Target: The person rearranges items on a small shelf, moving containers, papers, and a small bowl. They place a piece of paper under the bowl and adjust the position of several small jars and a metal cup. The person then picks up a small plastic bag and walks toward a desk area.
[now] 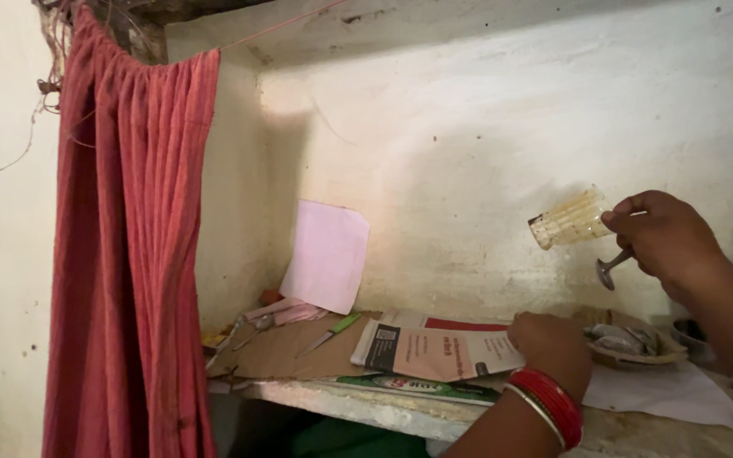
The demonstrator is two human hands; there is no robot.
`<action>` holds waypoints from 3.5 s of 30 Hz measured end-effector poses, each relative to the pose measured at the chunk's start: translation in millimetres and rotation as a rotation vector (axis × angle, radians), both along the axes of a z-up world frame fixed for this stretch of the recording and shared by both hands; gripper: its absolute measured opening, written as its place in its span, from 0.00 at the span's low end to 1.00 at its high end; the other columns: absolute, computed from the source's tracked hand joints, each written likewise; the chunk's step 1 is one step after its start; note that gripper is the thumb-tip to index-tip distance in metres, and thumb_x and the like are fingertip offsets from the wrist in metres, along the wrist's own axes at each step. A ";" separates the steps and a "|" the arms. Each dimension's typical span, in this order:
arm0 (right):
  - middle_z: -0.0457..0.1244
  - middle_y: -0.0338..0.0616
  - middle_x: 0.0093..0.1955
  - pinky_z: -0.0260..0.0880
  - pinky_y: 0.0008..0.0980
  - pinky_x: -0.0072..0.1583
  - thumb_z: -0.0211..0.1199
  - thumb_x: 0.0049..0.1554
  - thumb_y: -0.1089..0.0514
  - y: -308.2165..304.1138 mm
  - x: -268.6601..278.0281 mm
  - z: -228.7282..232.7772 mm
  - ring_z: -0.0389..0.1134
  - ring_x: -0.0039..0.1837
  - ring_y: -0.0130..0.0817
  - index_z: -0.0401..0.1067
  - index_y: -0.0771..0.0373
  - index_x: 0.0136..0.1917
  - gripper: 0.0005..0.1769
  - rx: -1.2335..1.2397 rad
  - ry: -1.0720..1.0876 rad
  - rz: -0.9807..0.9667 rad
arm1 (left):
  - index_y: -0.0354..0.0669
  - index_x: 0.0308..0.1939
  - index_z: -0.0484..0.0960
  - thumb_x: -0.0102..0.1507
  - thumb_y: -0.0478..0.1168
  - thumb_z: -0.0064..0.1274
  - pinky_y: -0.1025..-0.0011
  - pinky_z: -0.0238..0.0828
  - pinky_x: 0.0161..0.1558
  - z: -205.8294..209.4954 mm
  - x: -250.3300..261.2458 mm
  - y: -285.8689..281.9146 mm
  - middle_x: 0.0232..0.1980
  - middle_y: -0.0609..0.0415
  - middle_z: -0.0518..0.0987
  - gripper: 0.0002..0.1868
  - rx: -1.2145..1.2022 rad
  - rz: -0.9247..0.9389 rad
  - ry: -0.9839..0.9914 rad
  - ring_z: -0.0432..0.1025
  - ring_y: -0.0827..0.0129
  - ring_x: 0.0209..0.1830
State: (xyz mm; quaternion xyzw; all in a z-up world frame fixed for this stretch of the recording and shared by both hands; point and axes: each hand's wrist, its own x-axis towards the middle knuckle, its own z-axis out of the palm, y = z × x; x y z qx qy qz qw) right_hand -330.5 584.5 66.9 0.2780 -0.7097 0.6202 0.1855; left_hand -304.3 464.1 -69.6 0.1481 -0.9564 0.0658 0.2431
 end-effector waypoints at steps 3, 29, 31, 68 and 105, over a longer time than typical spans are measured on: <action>0.59 0.46 0.35 0.49 0.34 0.32 0.66 0.59 0.54 -7.8 -1.1 -2.4 0.53 0.33 0.32 0.72 0.67 0.56 0.17 0.021 -0.018 0.021 | 0.50 0.46 0.91 0.64 0.49 0.52 0.55 0.72 0.39 -15.1 -3.3 -8.4 0.47 0.51 0.88 0.16 0.137 -0.106 0.013 0.81 0.54 0.47; 0.69 0.48 0.44 0.71 0.39 0.47 0.62 0.58 0.54 -229.1 94.9 -46.4 0.69 0.44 0.39 0.73 0.63 0.51 0.11 0.600 0.243 0.421 | 0.47 0.51 0.86 0.65 0.44 0.47 0.56 0.72 0.53 27.0 259.0 -393.1 0.54 0.47 0.83 0.16 0.339 0.293 0.069 0.78 0.53 0.54; 0.69 0.47 0.44 0.70 0.38 0.47 0.63 0.58 0.54 -244.7 96.3 -48.4 0.69 0.45 0.38 0.72 0.63 0.51 0.11 0.592 0.289 0.409 | 0.47 0.50 0.87 0.66 0.43 0.47 0.57 0.74 0.51 7.6 259.7 -407.1 0.53 0.47 0.84 0.15 0.297 0.308 -0.038 0.78 0.54 0.53; 0.60 0.42 0.34 0.55 0.32 0.34 0.65 0.58 0.54 -197.3 -4.0 -50.4 0.55 0.34 0.29 0.69 0.64 0.51 0.13 0.059 -0.042 0.341 | 0.37 0.42 0.87 0.56 0.49 0.62 0.56 0.76 0.53 -2.4 126.3 -344.6 0.48 0.37 0.83 0.19 0.392 0.237 0.084 0.79 0.47 0.49; 0.70 0.57 0.49 0.71 0.43 0.47 0.65 0.64 0.51 16.7 -117.1 -42.8 0.72 0.44 0.46 0.69 0.67 0.58 0.18 0.022 0.322 -0.401 | 0.51 0.53 0.84 0.57 0.50 0.53 0.43 0.61 0.62 57.4 -93.3 -33.5 0.57 0.47 0.81 0.22 0.203 -0.504 -0.118 0.73 0.51 0.61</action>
